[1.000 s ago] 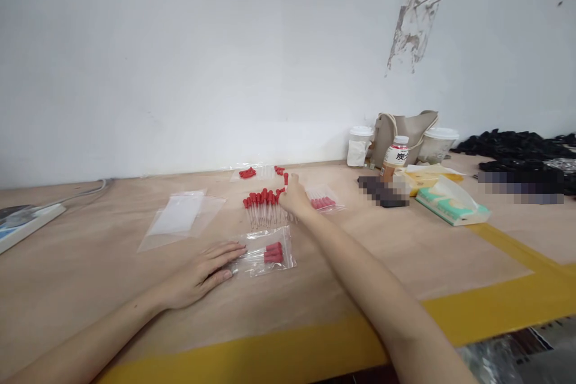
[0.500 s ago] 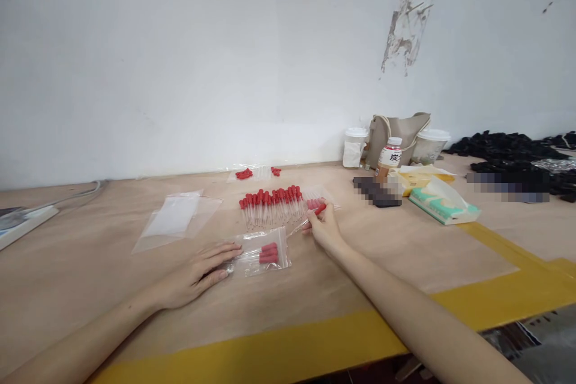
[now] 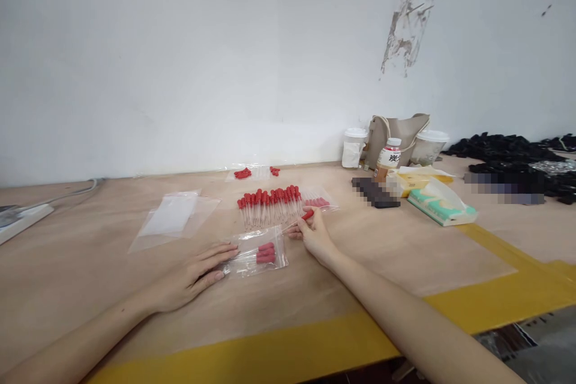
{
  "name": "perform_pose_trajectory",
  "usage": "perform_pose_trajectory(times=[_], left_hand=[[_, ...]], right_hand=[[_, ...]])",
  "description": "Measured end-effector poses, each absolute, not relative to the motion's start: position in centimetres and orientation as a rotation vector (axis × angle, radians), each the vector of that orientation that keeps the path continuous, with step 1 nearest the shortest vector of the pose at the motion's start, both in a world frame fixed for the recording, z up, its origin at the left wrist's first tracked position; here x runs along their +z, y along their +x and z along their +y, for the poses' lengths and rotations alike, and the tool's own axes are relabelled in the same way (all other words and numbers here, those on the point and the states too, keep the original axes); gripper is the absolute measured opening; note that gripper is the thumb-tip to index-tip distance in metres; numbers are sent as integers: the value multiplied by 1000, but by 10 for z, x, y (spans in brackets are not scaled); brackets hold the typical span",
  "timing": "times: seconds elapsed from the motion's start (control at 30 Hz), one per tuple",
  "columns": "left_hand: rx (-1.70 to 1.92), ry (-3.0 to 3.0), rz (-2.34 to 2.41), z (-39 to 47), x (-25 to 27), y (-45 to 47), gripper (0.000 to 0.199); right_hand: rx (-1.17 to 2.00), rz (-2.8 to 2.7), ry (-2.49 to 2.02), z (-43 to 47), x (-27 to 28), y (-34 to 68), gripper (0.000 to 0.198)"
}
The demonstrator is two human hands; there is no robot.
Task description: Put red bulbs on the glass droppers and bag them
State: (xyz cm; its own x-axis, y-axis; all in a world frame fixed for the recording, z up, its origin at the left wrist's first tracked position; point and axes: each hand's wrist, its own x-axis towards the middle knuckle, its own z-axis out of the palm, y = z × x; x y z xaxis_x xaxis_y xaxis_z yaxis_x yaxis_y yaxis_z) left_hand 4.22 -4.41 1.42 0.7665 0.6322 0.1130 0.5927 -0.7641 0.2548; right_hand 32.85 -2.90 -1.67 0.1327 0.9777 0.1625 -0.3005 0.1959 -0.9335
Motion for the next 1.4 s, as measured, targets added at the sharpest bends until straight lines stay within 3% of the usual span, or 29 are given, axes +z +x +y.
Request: perform_pose_trajectory(times=[0.43, 0.63, 0.83, 1.17, 1.4], left_hand=[[295, 2751, 979, -47, 16, 44, 42], [288, 2717, 1009, -48, 16, 44, 45], [283, 2719, 996, -47, 15, 44, 45], [318, 2741, 963, -46, 15, 45, 43], [280, 2742, 955, -45, 15, 44, 38]], right_hand=[[1164, -1036, -1078, -38, -11, 328, 21], [941, -1397, -1188, -37, -16, 329, 29], [987, -1543, -1129, -34, -15, 330, 27], [550, -1748, -1301, -15, -30, 315, 19], [719, -1817, -1397, -1, 5, 333, 13]])
